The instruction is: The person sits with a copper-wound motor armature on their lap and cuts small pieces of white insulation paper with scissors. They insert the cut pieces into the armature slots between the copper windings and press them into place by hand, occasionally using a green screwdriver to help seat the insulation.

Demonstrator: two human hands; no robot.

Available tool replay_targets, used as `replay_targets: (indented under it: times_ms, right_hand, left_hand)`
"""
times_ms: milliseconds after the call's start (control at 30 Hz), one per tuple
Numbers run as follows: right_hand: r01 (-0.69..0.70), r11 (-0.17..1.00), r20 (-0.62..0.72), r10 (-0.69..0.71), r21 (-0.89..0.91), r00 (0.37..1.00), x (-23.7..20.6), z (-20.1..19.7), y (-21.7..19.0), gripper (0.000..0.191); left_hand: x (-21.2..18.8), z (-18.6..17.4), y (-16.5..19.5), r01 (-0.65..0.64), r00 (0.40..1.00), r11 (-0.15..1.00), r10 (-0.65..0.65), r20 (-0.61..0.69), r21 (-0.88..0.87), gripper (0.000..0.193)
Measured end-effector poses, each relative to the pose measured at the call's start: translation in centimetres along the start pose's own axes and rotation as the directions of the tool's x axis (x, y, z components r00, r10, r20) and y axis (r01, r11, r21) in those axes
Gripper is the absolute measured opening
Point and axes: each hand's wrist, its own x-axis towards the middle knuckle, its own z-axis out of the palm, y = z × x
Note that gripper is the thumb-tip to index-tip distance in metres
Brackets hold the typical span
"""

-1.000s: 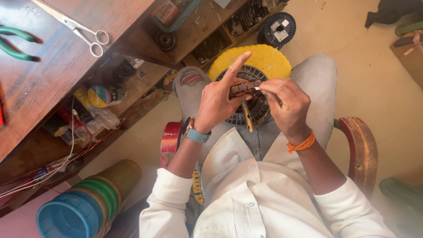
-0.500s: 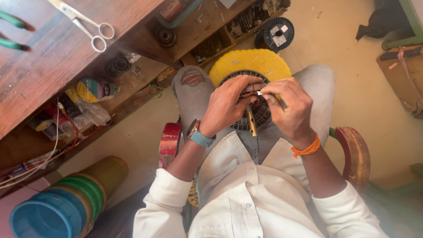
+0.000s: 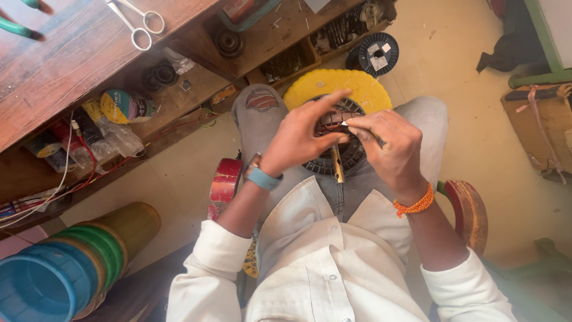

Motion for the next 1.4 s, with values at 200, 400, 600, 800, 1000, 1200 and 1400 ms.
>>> replay_targets:
  times_ms: [200, 400, 600, 800, 1000, 1200, 1400]
  right_hand:
    - [-0.047, 0.99, 0.057, 0.039, 0.134, 0.998, 0.1, -1.3, 1.9, 0.016]
    - [-0.034, 0.983, 0.126, 0.012, 0.181, 0.992, 0.7, -2.3, 2.9, 0.017]
    - [0.012, 0.991, 0.115, -0.028, 0.137, 0.993, 1.1, -2.7, 1.8, 0.018]
    - [0.113, 0.993, 0.076, -0.111, -0.03, 0.991, 0.6, -2.2, -0.4, 0.023]
    - [0.224, 0.941, 0.085, -0.21, -0.252, 0.974, -0.2, -0.7, -2.3, 0.026]
    - [0.263, 0.882, 0.118, -0.235, -0.391, 0.965, -0.2, 0.9, -3.8, 0.025]
    - [0.258, 0.869, 0.087, -0.244, -0.423, 0.966, -0.1, 2.5, -4.1, 0.025]
  left_hand:
    - [0.9, -0.3, -0.2, 0.201, 0.973, 0.968, -0.179, 0.145, -0.15, 0.047]
    - [2.3, -0.5, 1.2, 0.127, 0.968, 0.991, -0.117, 0.223, -0.029, 0.043]
    - [2.0, 0.0, 3.3, 0.095, 0.982, 0.963, -0.131, 0.133, 0.251, 0.034]
    - [1.0, 0.0, 3.2, 0.012, 0.993, 0.939, -0.053, 0.109, 0.344, 0.032]
    - [0.0, -0.6, 1.7, -0.024, 0.992, 0.927, -0.025, 0.123, 0.375, 0.033]
    - [-0.5, -1.5, 1.0, -0.021, 0.991, 0.925, -0.032, 0.133, 0.38, 0.033]
    - [-0.9, -2.7, -0.6, -0.095, 0.981, 0.921, 0.021, 0.195, 0.377, 0.035]
